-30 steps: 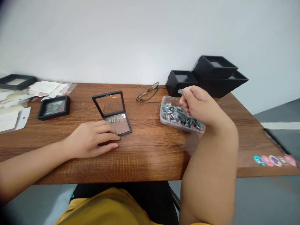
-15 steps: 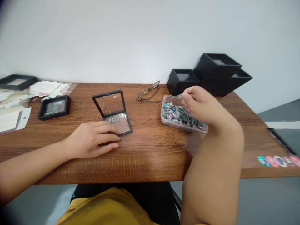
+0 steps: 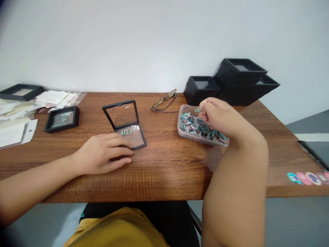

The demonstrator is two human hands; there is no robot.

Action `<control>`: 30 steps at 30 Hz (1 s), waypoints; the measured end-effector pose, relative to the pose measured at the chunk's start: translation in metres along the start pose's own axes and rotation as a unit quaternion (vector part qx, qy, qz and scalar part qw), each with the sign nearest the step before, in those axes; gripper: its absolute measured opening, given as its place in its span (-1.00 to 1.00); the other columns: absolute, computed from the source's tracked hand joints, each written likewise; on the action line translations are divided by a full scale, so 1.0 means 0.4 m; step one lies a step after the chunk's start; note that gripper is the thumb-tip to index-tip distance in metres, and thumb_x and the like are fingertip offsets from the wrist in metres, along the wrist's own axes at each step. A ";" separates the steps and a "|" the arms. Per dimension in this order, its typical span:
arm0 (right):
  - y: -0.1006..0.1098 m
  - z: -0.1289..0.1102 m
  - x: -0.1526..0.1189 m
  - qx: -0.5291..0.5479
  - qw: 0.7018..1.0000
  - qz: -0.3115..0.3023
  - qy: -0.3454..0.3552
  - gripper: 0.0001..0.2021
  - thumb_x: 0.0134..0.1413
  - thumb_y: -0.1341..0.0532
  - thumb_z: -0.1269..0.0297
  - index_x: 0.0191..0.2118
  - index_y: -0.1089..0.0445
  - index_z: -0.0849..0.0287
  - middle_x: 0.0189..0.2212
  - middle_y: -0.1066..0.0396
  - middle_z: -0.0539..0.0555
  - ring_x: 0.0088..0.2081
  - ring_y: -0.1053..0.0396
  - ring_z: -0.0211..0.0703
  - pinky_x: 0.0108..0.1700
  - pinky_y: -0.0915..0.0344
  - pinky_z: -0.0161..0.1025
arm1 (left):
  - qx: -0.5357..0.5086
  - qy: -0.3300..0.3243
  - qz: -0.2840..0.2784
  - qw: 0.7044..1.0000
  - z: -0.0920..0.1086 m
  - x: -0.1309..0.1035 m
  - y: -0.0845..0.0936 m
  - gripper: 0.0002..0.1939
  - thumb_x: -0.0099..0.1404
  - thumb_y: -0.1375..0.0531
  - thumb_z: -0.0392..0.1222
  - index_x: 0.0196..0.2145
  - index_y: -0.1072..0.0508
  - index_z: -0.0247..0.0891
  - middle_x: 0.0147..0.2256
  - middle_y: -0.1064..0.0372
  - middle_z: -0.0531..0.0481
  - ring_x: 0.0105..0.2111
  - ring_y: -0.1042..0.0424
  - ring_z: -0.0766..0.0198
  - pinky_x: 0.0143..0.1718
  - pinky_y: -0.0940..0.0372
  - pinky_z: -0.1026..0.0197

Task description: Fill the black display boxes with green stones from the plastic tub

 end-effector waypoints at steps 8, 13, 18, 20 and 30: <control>0.009 -0.021 -0.005 -0.043 0.999 -0.004 -0.021 -0.78 0.02 -0.01 0.35 -0.62 -0.13 0.14 -0.61 -0.17 0.00 -0.51 -0.09 -0.23 -0.42 -0.02 -0.17 | 0.001 0.002 0.001 1.000 -0.001 0.001 -0.002 -0.75 0.45 -0.13 -0.01 -0.16 -0.56 -0.15 -0.11 -0.55 0.05 -0.14 -0.52 0.20 -0.12 -0.46 0.12; 0.039 0.007 -0.007 -0.045 0.994 0.075 -0.058 -0.86 0.02 -0.07 0.29 -0.49 -0.29 0.13 -0.51 -0.30 -0.01 -0.46 -0.18 -0.23 -0.40 -0.08 -0.21 | 0.000 0.002 -0.001 1.000 -0.003 0.004 -0.003 -0.75 0.45 -0.14 -0.01 -0.16 -0.57 -0.15 -0.10 -0.55 0.04 -0.13 -0.52 0.20 -0.11 -0.45 0.13; 0.048 0.039 -0.009 -0.045 0.993 0.083 -0.076 -0.76 -0.06 -0.25 0.18 -0.22 -0.51 0.10 -0.47 -0.40 0.00 -0.44 -0.28 -0.19 -0.40 -0.13 -0.23 | -0.002 0.002 0.001 1.000 -0.003 0.003 0.000 -0.74 0.45 -0.13 -0.02 -0.17 -0.57 -0.16 -0.11 -0.55 0.04 -0.13 -0.52 0.21 -0.11 -0.45 0.15; 0.022 0.040 -0.005 -0.031 0.997 0.025 -0.059 -0.69 -0.09 -0.31 0.10 -0.20 -0.54 0.09 -0.50 -0.40 -0.01 -0.45 -0.27 -0.19 -0.40 -0.13 -0.23 | -0.003 0.003 0.002 1.000 -0.003 0.000 0.001 -0.75 0.45 -0.14 -0.02 -0.17 -0.57 -0.16 -0.11 -0.55 0.04 -0.13 -0.52 0.22 -0.10 -0.45 0.15; -0.017 0.056 -0.008 -0.099 0.987 -0.077 -0.099 -0.77 -0.10 -0.34 0.09 -0.30 -0.62 0.05 -0.35 -0.60 0.00 -0.34 -0.37 -0.13 -0.28 -0.21 -0.18 | -0.004 0.004 -0.001 1.000 -0.005 0.002 -0.005 -0.75 0.45 -0.14 -0.01 -0.18 -0.57 -0.15 -0.11 -0.55 0.05 -0.13 -0.52 0.21 -0.12 -0.44 0.14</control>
Point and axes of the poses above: each hand's wrist, its own x-axis towards the middle knuckle, its own y-axis out of the back of the hand, z = x × y, the point moved 9 cm from there along x, towards the middle knuckle
